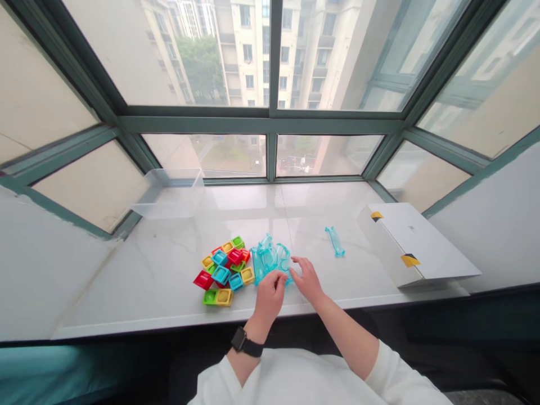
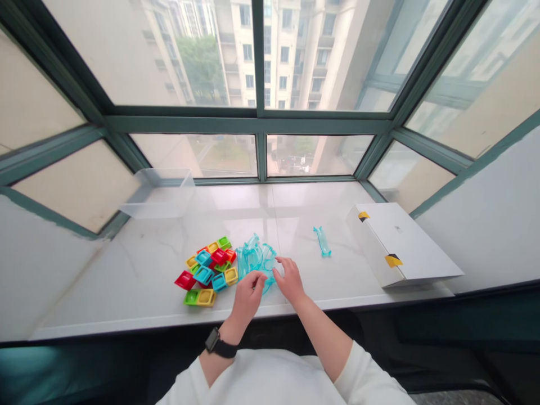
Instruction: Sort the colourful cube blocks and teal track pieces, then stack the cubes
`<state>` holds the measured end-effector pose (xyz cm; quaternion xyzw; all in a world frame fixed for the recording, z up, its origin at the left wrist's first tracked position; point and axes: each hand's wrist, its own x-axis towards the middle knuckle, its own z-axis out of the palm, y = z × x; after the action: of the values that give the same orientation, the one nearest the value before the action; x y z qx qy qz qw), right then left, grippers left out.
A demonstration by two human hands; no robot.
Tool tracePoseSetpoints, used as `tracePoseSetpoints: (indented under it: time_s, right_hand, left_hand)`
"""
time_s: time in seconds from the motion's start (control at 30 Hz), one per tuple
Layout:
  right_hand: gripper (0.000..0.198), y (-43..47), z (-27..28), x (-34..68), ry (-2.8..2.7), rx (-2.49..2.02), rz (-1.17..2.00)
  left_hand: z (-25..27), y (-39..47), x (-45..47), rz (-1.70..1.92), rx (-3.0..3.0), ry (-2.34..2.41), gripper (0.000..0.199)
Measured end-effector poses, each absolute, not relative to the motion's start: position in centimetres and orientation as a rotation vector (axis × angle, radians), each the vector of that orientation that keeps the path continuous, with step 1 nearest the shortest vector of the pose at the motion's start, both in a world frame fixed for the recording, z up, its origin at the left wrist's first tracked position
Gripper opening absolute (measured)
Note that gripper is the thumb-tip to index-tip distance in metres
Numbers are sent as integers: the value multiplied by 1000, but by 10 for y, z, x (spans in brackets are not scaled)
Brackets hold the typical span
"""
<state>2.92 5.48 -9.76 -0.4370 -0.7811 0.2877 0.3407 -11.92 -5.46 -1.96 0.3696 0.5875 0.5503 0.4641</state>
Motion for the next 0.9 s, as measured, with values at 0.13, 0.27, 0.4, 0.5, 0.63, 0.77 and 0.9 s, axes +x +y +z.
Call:
tracePoseSetpoints:
  time_s: [0.13,0.27,0.4,0.5,0.63,0.77,0.9]
  right_hand:
    - [31,64,-97,18,-2056,-1143,715]
    - [29,71,-93,12,-2090,-1169,724]
    - [26,74,-87,6,-2108,-1169,717]
    - [22,75,-86,3,-2115,-1178,715]
    - [21,77,-89,2,-2092,-1184,734]
    - [19,81,-93,2,-1993,-1129,855]
    - [16,85,-96,4,-1840,-1099,1018]
  left_hand:
    - [-16,-49,-113,1252,1371,1505,24]
    - [-12,-39,-116,1444,983,1356,30]
    - [-10,-27,-127,1570,563,1164,51]
    - [-9,-23,-133,1526,554,1179,46]
    - [-11,-21,-142,1409,1148,1687,20]
    - [-21,-15,-156,1014,1888,1988,33]
    - [-37,-9,-164,739,2092,1966,60]
